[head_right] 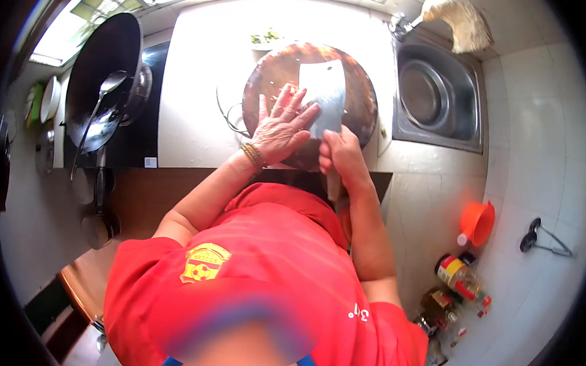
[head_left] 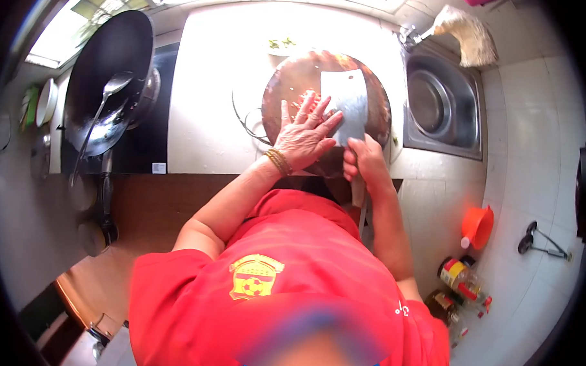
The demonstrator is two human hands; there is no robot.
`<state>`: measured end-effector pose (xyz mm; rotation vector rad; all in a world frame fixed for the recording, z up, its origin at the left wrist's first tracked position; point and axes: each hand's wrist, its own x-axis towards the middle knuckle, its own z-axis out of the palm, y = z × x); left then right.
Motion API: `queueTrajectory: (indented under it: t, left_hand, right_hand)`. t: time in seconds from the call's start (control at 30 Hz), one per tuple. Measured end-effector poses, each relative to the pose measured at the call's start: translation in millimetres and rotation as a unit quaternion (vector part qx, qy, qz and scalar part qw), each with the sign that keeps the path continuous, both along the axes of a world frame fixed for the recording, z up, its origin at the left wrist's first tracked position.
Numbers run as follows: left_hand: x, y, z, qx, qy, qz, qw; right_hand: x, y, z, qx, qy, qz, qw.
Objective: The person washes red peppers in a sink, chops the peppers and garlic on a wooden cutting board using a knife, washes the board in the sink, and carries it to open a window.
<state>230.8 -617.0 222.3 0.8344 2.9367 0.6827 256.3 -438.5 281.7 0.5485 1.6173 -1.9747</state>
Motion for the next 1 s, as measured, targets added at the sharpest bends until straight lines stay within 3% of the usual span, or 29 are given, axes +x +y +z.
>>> queueTrajectory:
  t: [0.17, 0.27, 0.3, 0.33, 0.37, 0.4, 0.47, 0.5, 0.53, 0.57, 0.63, 0.67, 0.77, 0.83, 1.0]
  left_hand:
    - [-11.0, -5.9, -10.8, -0.027, 0.000, 0.085, 0.996]
    - [-11.0, -14.2, -12.2, -0.011, 0.052, 0.150, 0.987]
    - [-11.5, -22.7, -9.4, 0.056, 0.068, 0.135, 0.987]
    - [-12.1, -29.4, -6.6, 0.124, 0.081, 0.116, 0.982]
    - [-18.1, -32.6, -3.9, 0.220, 0.152, 0.126, 0.955]
    - [-17.0, -35.4, 3.4, 0.242, 0.122, 0.146, 0.951]
    - [-16.3, -41.2, 4.9, 0.322, -0.085, 0.198, 0.922]
    - [-20.6, -49.4, 9.0, 0.279, -0.037, 0.159, 0.946]
    - [-26.2, -51.8, 13.7, 0.235, 0.016, 0.120, 0.964]
    - [-23.8, -41.1, 26.6, 0.236, 0.012, 0.114, 0.965]
    - [-8.8, -16.5, 52.2, -0.053, 0.003, 0.068, 0.996]
    - [-5.0, -5.8, 55.1, -0.098, -0.015, -0.010, 0.995]
    - [8.1, 28.3, 61.6, -0.100, -0.003, -0.070, 0.992]
    - [9.7, 41.8, 58.9, -0.075, -0.012, -0.118, 0.990]
    - [-8.2, 33.1, 43.0, -0.138, -0.016, -0.065, 0.988]
  right_hand:
    - [23.1, 21.0, 12.5, 0.010, -0.010, 0.035, 0.999]
    - [30.2, 30.0, 8.3, 0.073, -0.004, 0.029, 0.997]
    - [33.7, 31.8, 3.2, 0.272, 0.171, 0.079, 0.944]
    - [39.6, 34.7, 0.5, 0.452, 0.329, 0.123, 0.820]
    - [41.7, 37.7, 3.0, 0.497, 0.341, 0.142, 0.785]
    - [43.3, 41.0, 7.6, 0.524, 0.377, 0.144, 0.750]
    - [43.7, 48.7, 19.3, 0.548, 0.403, 0.159, 0.716]
    - [42.8, 54.6, 20.0, 0.571, 0.421, 0.173, 0.683]
    - [41.0, 61.2, 17.8, 0.577, 0.414, 0.170, 0.683]
    - [38.5, 66.9, 14.8, 0.578, 0.430, 0.187, 0.668]
    - [31.8, 70.9, 15.3, 0.578, 0.466, 0.225, 0.631]
    - [27.8, 72.1, 14.4, 0.576, 0.466, 0.226, 0.632]
    - [13.3, 73.6, 7.3, 0.587, 0.510, 0.283, 0.561]
    - [4.8, 72.5, 10.3, 0.578, 0.534, 0.288, 0.546]
    - [-7.5, 91.6, 3.4, 0.543, 0.584, 0.307, 0.520]
